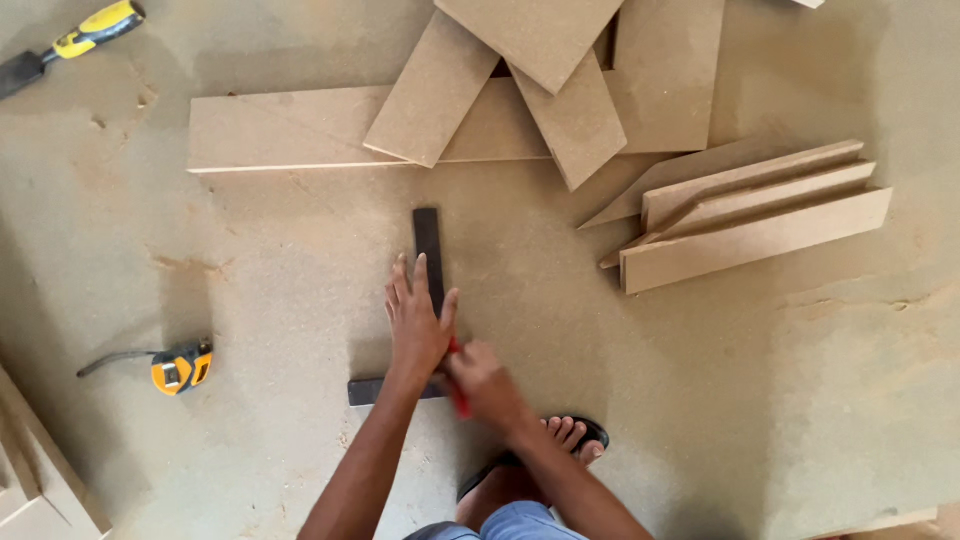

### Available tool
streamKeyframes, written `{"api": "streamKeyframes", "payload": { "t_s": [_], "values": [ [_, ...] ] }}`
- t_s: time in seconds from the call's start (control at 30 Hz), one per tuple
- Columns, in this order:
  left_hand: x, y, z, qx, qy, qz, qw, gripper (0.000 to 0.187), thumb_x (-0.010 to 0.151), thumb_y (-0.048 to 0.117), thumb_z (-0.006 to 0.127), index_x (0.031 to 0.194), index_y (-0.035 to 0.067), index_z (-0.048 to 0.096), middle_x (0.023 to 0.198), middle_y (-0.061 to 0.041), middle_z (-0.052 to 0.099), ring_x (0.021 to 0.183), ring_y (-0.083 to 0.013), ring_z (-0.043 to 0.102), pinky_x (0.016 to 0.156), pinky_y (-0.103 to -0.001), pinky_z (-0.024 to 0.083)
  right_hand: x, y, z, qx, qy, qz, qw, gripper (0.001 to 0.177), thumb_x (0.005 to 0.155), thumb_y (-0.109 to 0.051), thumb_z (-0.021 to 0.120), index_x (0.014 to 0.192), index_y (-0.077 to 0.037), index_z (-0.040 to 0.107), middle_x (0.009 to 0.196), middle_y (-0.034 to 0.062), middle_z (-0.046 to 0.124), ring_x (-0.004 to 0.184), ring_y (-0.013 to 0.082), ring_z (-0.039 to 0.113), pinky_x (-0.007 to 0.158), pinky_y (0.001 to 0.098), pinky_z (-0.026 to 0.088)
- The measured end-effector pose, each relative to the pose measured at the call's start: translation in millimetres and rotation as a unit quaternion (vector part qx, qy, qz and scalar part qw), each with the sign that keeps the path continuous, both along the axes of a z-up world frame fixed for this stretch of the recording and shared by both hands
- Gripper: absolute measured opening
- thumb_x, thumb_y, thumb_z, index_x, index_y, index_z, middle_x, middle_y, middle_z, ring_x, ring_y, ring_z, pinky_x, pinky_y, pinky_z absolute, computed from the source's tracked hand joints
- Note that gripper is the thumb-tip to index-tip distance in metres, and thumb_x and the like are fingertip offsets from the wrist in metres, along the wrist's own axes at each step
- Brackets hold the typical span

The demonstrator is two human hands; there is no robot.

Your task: The person measures, marks, and cuts pieces of wood using a tape measure, pencil, T-square, and circular saw.

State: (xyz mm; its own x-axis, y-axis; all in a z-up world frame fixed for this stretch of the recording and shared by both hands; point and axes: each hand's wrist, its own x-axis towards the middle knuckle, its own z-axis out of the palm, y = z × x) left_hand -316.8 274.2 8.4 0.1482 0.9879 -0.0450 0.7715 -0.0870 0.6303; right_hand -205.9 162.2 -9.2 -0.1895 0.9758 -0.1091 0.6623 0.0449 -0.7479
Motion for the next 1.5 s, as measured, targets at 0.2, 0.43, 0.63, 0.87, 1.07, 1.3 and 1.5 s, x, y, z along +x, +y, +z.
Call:
{"api": "streamKeyframes", "payload": {
  "t_s": [0.2,0.43,0.63,0.87,1.07,1.3,1.5],
  "values": [
    [5.3,-15.2,-37.9,0.103,0.069,-0.038,0.992,0.067,0.1,0.027,0.062,0.157,0.005,0.037,0.167,-0.024,0.025,0.156,-0.0433,0.022,0.126,-0.057,0.02,81.7,-4.4,15.8,0.132,-0.003,-0.172,0.976,0.026,0.101,-0.015,0.062,0.125,-0.008,0.062,0.114,0.0198,0.068,0.101,0.0403,0.068,0.084,0.0452,0.057],
    [-39.8,-30.3,-63.2,0.118,0.088,-0.09,0.985,0.058,0.106,0.019,0.054,0.16,0.007,0.037,0.169,-0.023,0.025,0.158,-0.0397,0.024,0.129,-0.051,0.021,105.6,11.6,15.6,0.126,-0.002,-0.241,0.962,0.024,0.105,-0.012,0.062,0.129,-0.008,0.062,0.115,0.019,0.069,0.103,0.0356,0.072,0.084,0.0433,0.059],
    [-113.5,-43.7,-82.7,0.084,0.121,-0.079,0.986,0.067,0.105,0.015,0.057,0.164,0.006,0.026,0.171,-0.025,0.014,0.158,-0.0401,0.015,0.129,-0.055,0.015,77.4,23.3,21.4,0.13,-0.001,-0.153,0.98,0.029,0.103,-0.004,0.063,0.132,-0.007,0.06,0.127,0.0178,0.067,0.115,0.0359,0.068,0.094,0.0424,0.057],
    [-171.1,-56.4,-59.6,0.097,0.101,-0.001,0.99,0.065,0.101,-0.005,0.05,0.163,0.008,0.034,0.171,-0.024,0.021,0.162,-0.0379,0.018,0.131,-0.053,0.019,16.2,32.4,9.1,0.114,-0.034,-0.014,0.993,0.054,0.088,-0.002,0.067,0.14,-0.013,0.059,0.143,0.014,0.06,0.136,0.0372,0.051,0.111,0.0521,0.04],
    [-83.4,-40.6,-23.7,0.104,-0.024,0.018,0.994,0.051,0.105,-0.004,0.046,0.156,-0.002,0.042,0.166,-0.023,0.036,0.159,-0.0407,0.028,0.13,-0.055,0.023,13.4,27.5,3.6,0.119,-0.038,0.027,0.992,0.067,0.084,0.001,0.065,0.149,-0.007,0.051,0.153,0.0188,0.054,0.144,0.0353,0.045,0.116,0.0523,0.037],
    [92.4,-28.8,-4.0,0.063,-0.214,-0.228,0.948,0.029,0.11,0.009,0.052,0.136,0.0,0.062,0.139,-0.019,0.066,0.138,-0.0342,0.059,0.116,-0.044,0.048,106.0,-25.6,-0.9,0.091,0.103,-0.359,0.923,0.039,0.103,-0.008,0.061,0.141,-0.005,0.056,0.134,0.0172,0.068,0.124,0.0319,0.067,0.105,0.0402,0.055],
    [242.5,-15.2,-1.3,-0.042,-0.247,-0.355,0.901,0.032,0.108,0.024,0.06,0.135,0.007,0.064,0.133,-0.018,0.069,0.125,-0.034,0.067,0.105,-0.043,0.055,185.1,-89.2,-10.5,0.105,0.05,-0.557,0.822,0.029,0.103,-0.009,0.062,0.131,-0.003,0.062,0.112,0.0141,0.077,0.096,0.0231,0.077,0.086,0.0346,0.06]
  ]
}}
